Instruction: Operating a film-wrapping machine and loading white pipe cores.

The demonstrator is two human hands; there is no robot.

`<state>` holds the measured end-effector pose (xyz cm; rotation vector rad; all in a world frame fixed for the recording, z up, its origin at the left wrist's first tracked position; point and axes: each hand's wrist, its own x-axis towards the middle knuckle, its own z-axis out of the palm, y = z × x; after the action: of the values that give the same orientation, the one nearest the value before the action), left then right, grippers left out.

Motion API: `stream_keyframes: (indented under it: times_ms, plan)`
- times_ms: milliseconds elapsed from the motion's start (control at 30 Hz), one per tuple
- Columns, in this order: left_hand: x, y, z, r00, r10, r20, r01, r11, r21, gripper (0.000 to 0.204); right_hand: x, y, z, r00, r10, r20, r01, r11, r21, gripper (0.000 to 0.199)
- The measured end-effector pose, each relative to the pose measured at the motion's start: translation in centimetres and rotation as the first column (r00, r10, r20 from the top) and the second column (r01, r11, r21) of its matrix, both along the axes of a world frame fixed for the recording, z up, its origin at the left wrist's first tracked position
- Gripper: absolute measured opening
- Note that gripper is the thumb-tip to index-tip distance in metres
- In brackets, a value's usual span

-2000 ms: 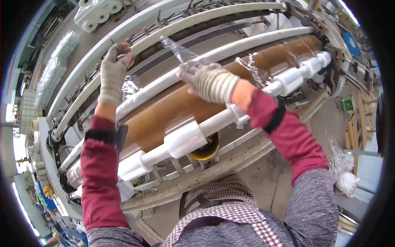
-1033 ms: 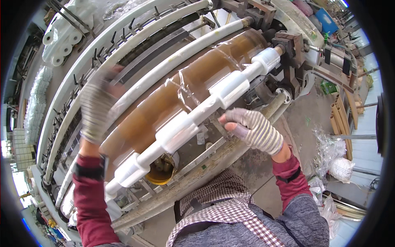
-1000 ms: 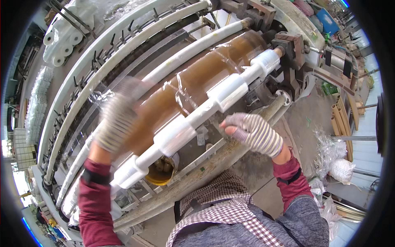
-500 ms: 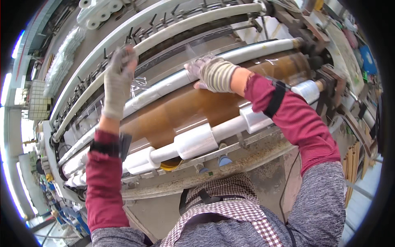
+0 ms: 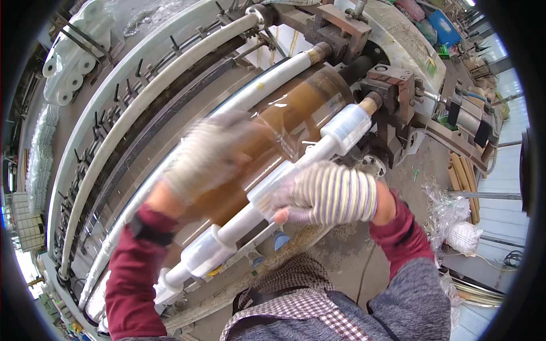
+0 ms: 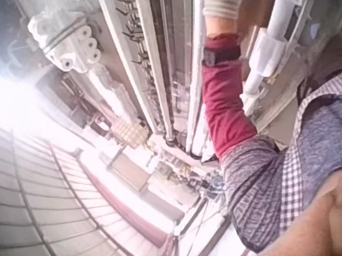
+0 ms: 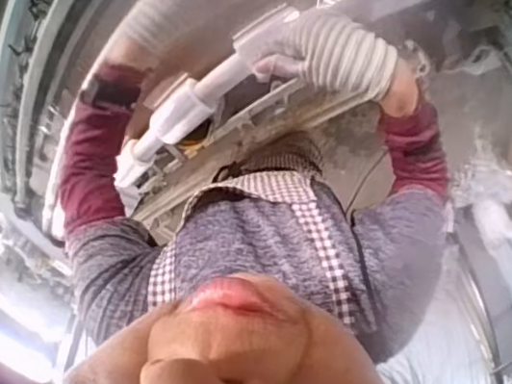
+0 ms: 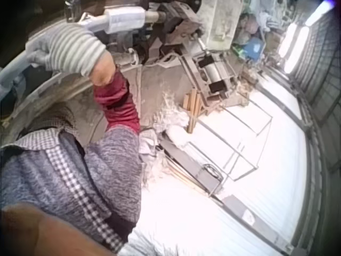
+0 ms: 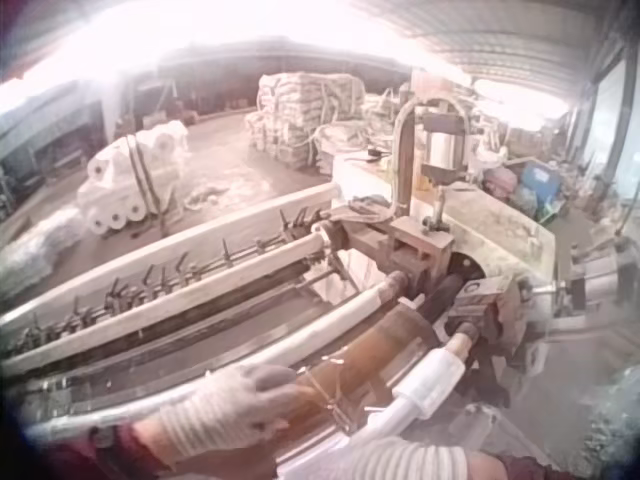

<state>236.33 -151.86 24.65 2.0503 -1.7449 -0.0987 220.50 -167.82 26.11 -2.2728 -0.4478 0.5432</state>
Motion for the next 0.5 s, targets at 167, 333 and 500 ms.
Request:
stream_keyframes:
  times_ms: [167,333,500]
  plan:
    - [4.4,-8.1,-5.5,0.937,0.302,0.177,-0.317,0.946,0.065,0.019,-0.1,-1.5,-1.7,0.99,-0.091,0.108,0.09,0.996,0.017,0.032]
    - [13.9,-1.0,-1.8,0.07,0.277,-0.958,-0.769,0.627,0.125,0.021,9.8,-2.0,-5.3,0.57,-0.019,0.821,0.16,0.983,-0.088,0.029]
    - [8.5,11.7,2.2,0.569,0.662,-0.487,-0.671,0.716,0.19,0.043,17.2,-4.4,-9.1,0.944,0.013,0.33,0.174,0.829,-0.532,0.051]
